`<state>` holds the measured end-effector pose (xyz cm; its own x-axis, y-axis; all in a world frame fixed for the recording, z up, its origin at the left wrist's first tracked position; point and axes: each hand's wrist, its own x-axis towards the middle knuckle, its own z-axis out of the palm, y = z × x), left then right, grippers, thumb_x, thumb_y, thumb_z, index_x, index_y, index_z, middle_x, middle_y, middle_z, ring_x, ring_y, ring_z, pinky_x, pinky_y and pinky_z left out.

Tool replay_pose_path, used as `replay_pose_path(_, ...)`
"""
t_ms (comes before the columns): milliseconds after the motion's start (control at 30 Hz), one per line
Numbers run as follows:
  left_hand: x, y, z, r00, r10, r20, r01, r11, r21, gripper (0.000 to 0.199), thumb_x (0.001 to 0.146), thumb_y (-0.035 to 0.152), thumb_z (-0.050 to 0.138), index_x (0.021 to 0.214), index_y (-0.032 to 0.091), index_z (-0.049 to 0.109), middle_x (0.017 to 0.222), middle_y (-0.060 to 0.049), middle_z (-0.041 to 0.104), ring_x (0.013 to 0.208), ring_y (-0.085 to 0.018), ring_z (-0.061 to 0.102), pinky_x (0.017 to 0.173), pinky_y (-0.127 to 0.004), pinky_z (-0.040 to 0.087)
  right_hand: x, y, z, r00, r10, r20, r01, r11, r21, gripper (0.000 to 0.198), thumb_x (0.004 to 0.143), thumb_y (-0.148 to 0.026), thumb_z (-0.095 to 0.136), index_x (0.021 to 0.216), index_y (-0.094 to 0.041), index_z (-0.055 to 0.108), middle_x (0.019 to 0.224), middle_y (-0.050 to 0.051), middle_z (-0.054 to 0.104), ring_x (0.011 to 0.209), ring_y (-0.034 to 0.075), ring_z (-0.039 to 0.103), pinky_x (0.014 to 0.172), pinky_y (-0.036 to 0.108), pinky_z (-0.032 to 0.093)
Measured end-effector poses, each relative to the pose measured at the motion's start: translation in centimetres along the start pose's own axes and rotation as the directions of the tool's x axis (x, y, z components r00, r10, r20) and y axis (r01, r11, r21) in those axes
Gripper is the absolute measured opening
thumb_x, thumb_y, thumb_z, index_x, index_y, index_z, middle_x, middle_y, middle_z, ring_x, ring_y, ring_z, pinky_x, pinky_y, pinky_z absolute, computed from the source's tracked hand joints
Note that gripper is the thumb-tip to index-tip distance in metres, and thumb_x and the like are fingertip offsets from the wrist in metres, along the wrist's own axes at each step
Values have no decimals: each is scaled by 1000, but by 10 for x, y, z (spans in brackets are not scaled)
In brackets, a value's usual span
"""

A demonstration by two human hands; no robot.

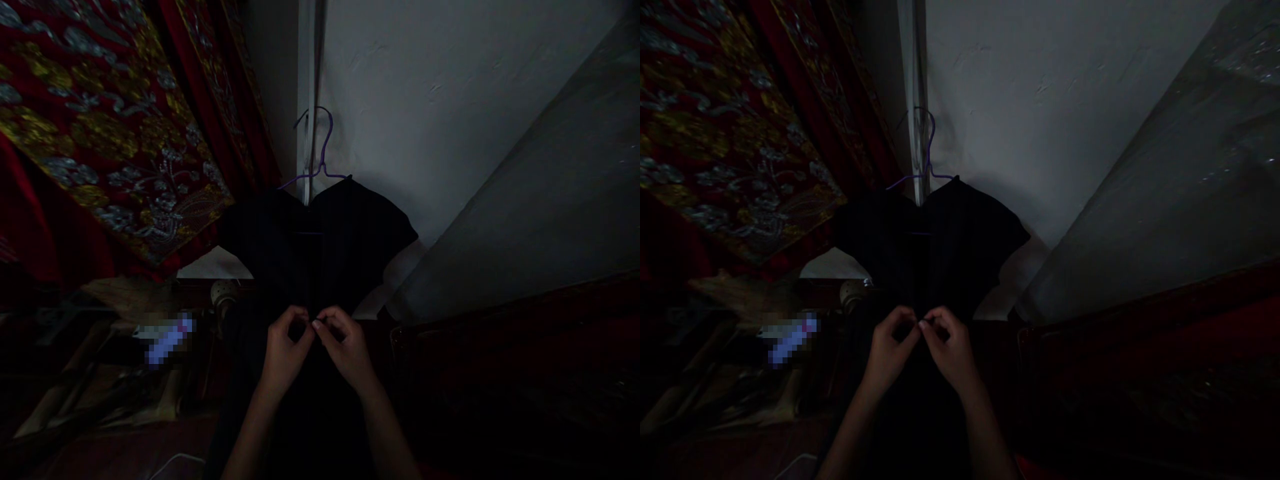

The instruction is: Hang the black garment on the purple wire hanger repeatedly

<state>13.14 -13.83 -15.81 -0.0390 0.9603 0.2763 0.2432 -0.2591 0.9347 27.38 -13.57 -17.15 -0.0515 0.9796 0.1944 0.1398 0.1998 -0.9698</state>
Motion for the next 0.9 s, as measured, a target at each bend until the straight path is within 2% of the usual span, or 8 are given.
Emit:
replay_pose_path(200, -1, -1, 1, 1000, 1, 5, -1, 1000, -24, 9, 85, 25, 64, 90, 18, 66, 82, -1, 69, 79, -16, 67, 75, -26, 50, -1, 1, -1, 996, -51, -73, 47, 998, -47, 18, 90, -37, 66, 85, -20, 65, 68, -2, 59, 64, 14, 56, 62, 26, 42)
replay_pose_path(467, 0, -5, 4, 998, -65, 18, 67, 994, -89, 14, 84, 24, 65, 96, 18, 63, 82, -1, 69, 79, -16, 66, 76, -27, 50, -1, -2, -2, 980, -128, -150, 115, 989, -90, 17, 88, -34, 68, 80, -19, 70, 62, -2, 57, 58, 12, 53, 56, 24, 42)
replay_pose_path(600, -2, -6, 4, 997, -78, 20, 80, 990, -121, 22, 82, 21, 65, 103, 19, 59, 80, 1, 67, 77, -15, 64, 76, -26, 49, 0, -3, -2, 976, -147, -163, 131, 986, -104, 17, 88, -33, 69, 79, -19, 72, 60, -2, 57, 56, 12, 52, 55, 24, 42)
replay_pose_path(900, -1, -3, 3, 996, -83, 32, 87, 986, -139, 23, 78, 18, 64, 99, 20, 56, 77, 3, 63, 73, -14, 61, 73, -26, 46, 4, -6, 0, 969, -187, -159, 169, 978, -121, 16, 88, -32, 69, 79, -20, 72, 60, -2, 60, 54, 12, 53, 53, 24, 42)
